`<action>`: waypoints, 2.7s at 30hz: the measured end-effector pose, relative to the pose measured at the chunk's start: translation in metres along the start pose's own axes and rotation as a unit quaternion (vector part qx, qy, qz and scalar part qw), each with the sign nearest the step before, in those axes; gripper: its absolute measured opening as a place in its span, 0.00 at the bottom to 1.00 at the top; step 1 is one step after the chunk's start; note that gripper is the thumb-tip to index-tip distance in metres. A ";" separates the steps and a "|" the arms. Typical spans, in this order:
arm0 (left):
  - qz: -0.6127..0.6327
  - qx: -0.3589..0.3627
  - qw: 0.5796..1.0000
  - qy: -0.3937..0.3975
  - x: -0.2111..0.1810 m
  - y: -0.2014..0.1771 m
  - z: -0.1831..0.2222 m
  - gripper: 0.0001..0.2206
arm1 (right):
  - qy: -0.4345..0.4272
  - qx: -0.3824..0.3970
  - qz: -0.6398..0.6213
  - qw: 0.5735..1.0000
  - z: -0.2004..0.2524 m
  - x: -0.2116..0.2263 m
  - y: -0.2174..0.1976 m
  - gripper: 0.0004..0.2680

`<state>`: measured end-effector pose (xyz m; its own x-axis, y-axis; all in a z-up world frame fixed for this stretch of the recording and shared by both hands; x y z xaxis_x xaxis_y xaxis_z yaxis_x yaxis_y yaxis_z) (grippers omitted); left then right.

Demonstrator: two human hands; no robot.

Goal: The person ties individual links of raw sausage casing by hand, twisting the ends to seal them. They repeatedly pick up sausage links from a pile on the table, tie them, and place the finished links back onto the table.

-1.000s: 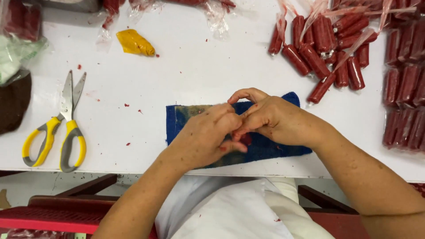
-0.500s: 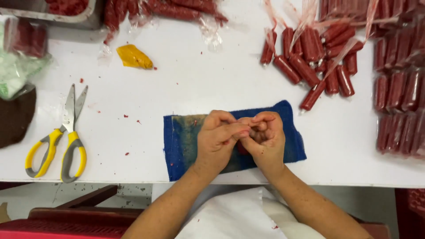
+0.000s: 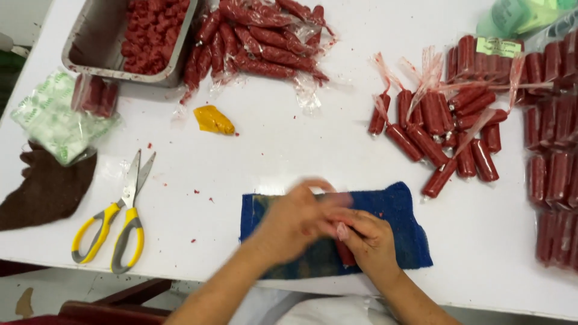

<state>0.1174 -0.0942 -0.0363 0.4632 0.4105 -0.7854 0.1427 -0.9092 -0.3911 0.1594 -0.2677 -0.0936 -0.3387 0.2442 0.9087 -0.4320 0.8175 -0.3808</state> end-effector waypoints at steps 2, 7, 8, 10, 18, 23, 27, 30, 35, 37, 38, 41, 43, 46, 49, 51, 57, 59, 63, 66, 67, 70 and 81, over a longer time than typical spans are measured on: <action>-0.047 0.036 0.985 0.161 -0.025 0.024 -0.003 0.11 | -0.026 -0.007 0.000 1.000 0.010 -0.031 -0.001 0.17; 0.086 0.123 0.980 0.128 -0.001 0.035 -0.013 0.10 | -0.008 0.039 0.009 0.999 0.006 -0.010 -0.007 0.15; 0.010 0.181 0.971 0.156 0.001 0.041 -0.011 0.19 | -0.004 0.068 0.004 0.998 0.006 -0.007 -0.008 0.16; -0.071 0.190 0.965 0.166 0.044 0.032 -0.030 0.14 | 0.070 0.088 -0.019 0.993 -0.011 0.010 -0.006 0.11; -0.293 0.081 0.947 0.102 0.196 -0.065 -0.119 0.14 | 0.172 -0.075 0.057 0.981 -0.089 0.006 -0.133 0.09; -0.568 0.170 0.802 -0.069 0.197 -0.100 -0.153 0.22 | -0.010 -0.129 0.311 0.942 -0.091 0.050 -0.143 0.25; -0.591 0.121 0.794 -0.067 0.208 -0.106 -0.117 0.13 | -0.083 -0.057 0.219 0.970 -0.095 0.094 -0.082 0.13; -0.491 0.116 0.860 -0.070 0.151 -0.112 -0.098 0.15 | -0.158 -0.013 0.195 0.968 -0.107 0.117 -0.051 0.11; 0.011 0.242 0.868 -0.433 0.015 -0.086 -0.065 0.18 | -0.283 0.171 0.412 0.849 -0.117 0.146 0.020 0.30; 0.156 0.207 0.862 -0.436 0.019 -0.077 -0.045 0.21 | -0.243 0.227 0.375 0.865 -0.116 0.133 0.031 0.28; 0.294 0.167 0.839 -0.427 0.019 -0.072 -0.039 0.25 | -0.205 0.278 0.336 0.876 -0.117 0.126 0.037 0.26; 0.338 0.181 0.817 -0.431 0.013 -0.082 -0.006 0.15 | -0.276 0.254 0.350 0.858 -0.095 0.133 0.041 0.19; 0.260 0.171 0.854 -0.418 0.021 -0.080 0.013 0.13 | -0.291 0.243 0.365 0.850 -0.088 0.122 0.050 0.13; 0.170 0.142 0.891 -0.396 0.026 -0.080 0.033 0.10 | -0.330 0.227 0.389 0.829 -0.078 0.114 0.061 0.12; 0.158 0.116 0.901 -0.386 0.023 -0.084 0.044 0.08 | -0.367 0.224 0.409 0.805 -0.072 0.118 0.066 0.11; 0.157 0.107 0.905 -0.381 0.023 -0.084 0.049 0.09 | -0.381 0.226 0.419 0.793 -0.071 0.120 0.068 0.08; 0.174 0.086 0.910 -0.365 0.033 -0.080 0.060 0.11 | -0.431 0.216 0.420 0.769 -0.072 0.118 0.078 0.06; 0.182 0.080 0.909 -0.367 0.035 -0.083 0.065 0.12 | -0.451 0.212 0.411 0.764 -0.074 0.116 0.082 0.05; 0.167 0.119 0.919 -0.335 0.046 -0.072 0.071 0.18 | -0.480 0.195 0.393 0.760 -0.074 0.123 0.098 0.06; 0.199 0.049 0.924 -0.323 0.040 -0.068 0.067 0.20 | -0.508 0.181 0.342 0.770 -0.078 0.138 0.106 0.08; 0.197 0.025 0.926 -0.322 0.046 -0.066 0.070 0.17 | -0.527 0.179 0.358 0.750 -0.081 0.138 0.103 0.08; 0.179 0.055 0.920 -0.344 0.022 -0.084 0.071 0.07 | -0.550 0.180 0.400 0.711 -0.094 0.152 0.080 0.08; 0.525 -0.105 0.825 -0.180 0.021 -0.115 0.049 0.33 | -0.564 0.252 0.375 0.692 -0.111 0.175 0.120 0.11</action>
<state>0.0682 0.0221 -0.0315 0.1427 -0.6521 -0.7446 -0.0065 -0.7529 0.6581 0.1416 -0.0691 0.0387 -0.9391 -0.2935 -0.1786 0.0774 0.3259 -0.9422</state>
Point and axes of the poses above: each hand's wrist, its own z-axis away from the middle knuckle, its own y-axis out of the palm, x = y × z, the point moved 5 cm from there along -z, towards the middle knuckle, and after that the axes turned 7 degrees about y, right-handed, at the moved point
